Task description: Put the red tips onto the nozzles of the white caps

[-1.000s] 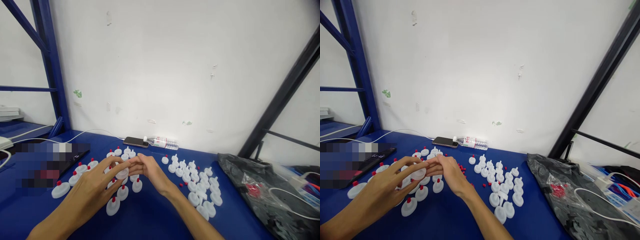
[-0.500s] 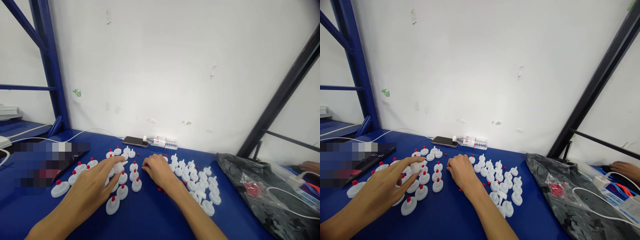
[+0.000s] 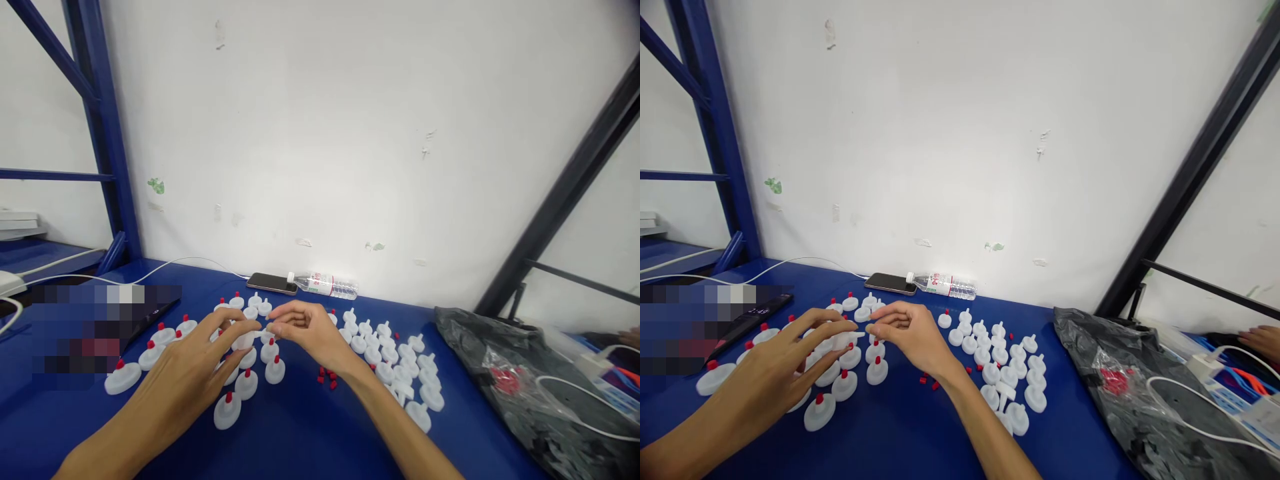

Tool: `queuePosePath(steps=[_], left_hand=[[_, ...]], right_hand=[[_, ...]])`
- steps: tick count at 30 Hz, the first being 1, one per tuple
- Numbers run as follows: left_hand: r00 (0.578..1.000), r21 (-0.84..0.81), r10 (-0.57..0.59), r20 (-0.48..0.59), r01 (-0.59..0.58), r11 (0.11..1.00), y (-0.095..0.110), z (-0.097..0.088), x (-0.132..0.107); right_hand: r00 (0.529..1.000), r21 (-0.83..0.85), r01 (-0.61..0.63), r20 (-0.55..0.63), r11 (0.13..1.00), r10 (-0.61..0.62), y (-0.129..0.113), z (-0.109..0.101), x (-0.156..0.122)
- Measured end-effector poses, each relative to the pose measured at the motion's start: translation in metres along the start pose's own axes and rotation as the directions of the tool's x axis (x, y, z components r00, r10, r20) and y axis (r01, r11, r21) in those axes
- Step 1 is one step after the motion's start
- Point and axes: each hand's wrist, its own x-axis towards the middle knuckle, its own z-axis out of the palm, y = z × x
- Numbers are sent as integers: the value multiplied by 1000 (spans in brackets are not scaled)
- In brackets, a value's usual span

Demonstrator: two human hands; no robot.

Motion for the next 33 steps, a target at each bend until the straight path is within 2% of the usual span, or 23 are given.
queuePosePath(steps=[3,9,12,15,20,25,29,33], left_hand=[[1000,-44,10,-7,-10,999,2,-3,1],[999,-77,36,-31,-39,996,4,-6,3],[995,-98,64,-79,-72,993,2,-7,-1],[984,-80,86,-155,-99,992,0,-8,-4],[958,-92,196,-209,-219,971,3,-10,-4],[971,-148,115,-210,-148,978,8,-9,-5],[979,-138,93,-179,-119,983,10,-12,-4],[981,-131,109,-162,-130,983,12,-16,0]], right_hand=[[999,110,-34,31,993,31,-2,3,-1],[997,172,-69,40,983,63,0,8,-2],[995,245,-96,61,965,83,6,5,-1],[984,297,-142,150,944,101,8,4,-2],[952,248,-148,297,957,70,-12,11,-10],[924,269,-188,375,945,77,-33,19,-18],[949,281,-163,307,946,73,-27,18,-16],[994,241,-68,102,968,44,-14,10,-9]])
